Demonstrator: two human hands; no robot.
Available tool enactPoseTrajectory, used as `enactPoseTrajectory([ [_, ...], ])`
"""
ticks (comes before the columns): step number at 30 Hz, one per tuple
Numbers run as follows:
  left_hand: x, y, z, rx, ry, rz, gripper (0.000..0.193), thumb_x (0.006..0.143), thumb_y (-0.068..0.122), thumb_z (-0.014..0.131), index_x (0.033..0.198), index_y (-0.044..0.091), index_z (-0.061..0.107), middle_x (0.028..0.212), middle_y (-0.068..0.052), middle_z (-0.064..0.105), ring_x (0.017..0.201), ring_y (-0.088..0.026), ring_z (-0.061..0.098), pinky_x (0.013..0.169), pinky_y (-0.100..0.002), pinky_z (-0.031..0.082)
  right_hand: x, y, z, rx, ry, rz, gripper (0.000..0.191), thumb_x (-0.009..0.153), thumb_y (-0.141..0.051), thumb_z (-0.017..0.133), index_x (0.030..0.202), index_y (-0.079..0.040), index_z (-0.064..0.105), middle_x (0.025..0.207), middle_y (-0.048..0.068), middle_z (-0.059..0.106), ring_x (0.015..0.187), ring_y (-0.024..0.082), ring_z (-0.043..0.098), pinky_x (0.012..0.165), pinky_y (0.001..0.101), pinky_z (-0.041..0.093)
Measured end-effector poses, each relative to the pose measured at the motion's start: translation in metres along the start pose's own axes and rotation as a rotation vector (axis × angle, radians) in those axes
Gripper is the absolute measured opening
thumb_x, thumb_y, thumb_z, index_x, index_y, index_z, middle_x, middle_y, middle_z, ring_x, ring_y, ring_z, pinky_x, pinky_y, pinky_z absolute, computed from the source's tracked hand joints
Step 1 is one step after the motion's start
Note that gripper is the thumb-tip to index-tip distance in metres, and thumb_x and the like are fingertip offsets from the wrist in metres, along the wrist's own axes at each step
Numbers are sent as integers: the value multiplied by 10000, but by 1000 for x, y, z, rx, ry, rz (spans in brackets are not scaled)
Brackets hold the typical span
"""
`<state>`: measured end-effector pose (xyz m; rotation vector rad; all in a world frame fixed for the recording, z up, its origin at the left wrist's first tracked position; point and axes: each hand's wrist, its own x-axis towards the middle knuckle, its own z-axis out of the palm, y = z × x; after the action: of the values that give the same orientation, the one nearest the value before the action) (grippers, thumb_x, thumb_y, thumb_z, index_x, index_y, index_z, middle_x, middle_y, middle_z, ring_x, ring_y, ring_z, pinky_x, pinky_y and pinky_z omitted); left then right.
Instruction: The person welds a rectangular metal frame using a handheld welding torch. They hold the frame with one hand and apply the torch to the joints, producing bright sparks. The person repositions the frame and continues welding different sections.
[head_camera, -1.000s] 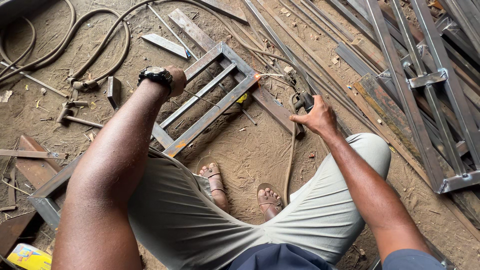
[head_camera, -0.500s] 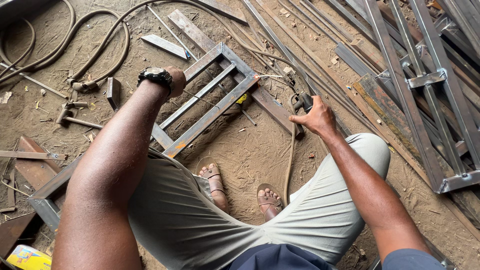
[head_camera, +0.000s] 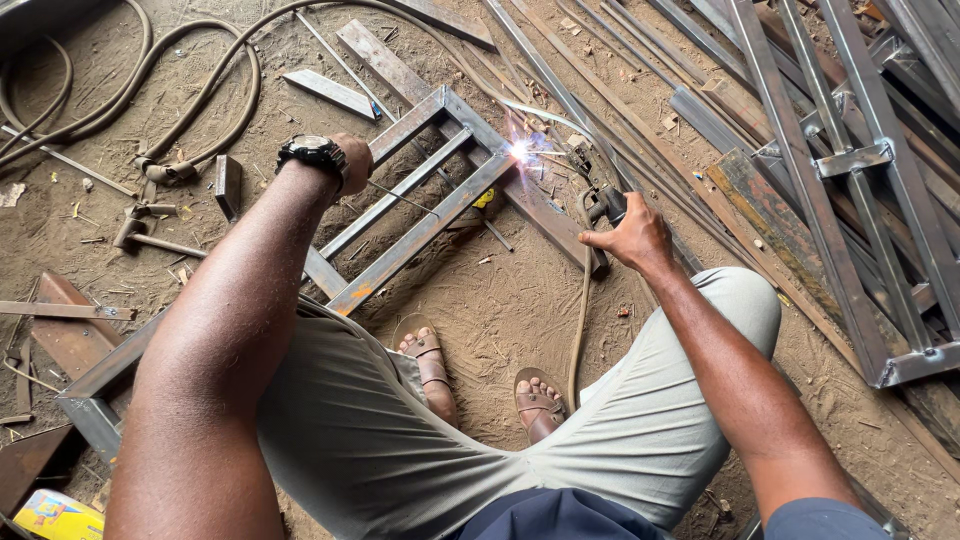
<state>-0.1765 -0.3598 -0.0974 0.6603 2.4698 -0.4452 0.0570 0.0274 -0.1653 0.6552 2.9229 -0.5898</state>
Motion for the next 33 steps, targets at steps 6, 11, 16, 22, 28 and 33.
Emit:
enactPoseTrajectory([
  [6,-5,2,-4,-90,-22,-19,331,992,102,525,1245,129,737,1290,-122,714,1170,-286,709,982,-469,576,-1,2,-1,5,27,-9,1011,645,-615,906,1328,6,493,1103,211,657,1018,329,668,833,495,574],
  [11,0,2,-6,-24,6,-8,328,1024,126,488,1272,87,700,1268,-157,711,1159,-299,707,932,-477,605,6,4,-5,49,64,-53,1047,656,-645,897,1347,15,469,1102,207,637,989,323,663,785,481,575],
  [16,6,1,-4,-19,22,3,338,1023,125,478,1277,53,690,1267,-174,702,1165,-306,695,929,-481,603,10,3,-7,4,4,21,1054,659,-657,875,1357,13,460,1057,196,650,931,307,683,737,472,591],
  [22,6,-1,-7,-16,6,8,332,1018,108,491,1257,51,714,1248,-180,738,1137,-312,726,917,-468,618,10,0,-8,5,7,-7,1043,663,-638,884,1359,13,462,1052,205,657,928,309,684,739,459,583],
  [28,8,0,-8,-34,36,16,330,1018,128,491,1258,59,706,1242,-167,719,1132,-313,710,913,-481,604,13,-3,-7,-15,-24,50,1110,662,-618,889,1428,24,408,1058,212,649,943,312,677,728,467,587],
  [33,8,-1,-10,-45,-34,-32,327,1030,134,489,1266,99,713,1229,-141,744,1100,-290,742,897,-472,626,15,-2,-6,-13,-12,39,1097,667,-622,888,1424,19,419,1069,211,645,955,309,673,730,468,587],
])
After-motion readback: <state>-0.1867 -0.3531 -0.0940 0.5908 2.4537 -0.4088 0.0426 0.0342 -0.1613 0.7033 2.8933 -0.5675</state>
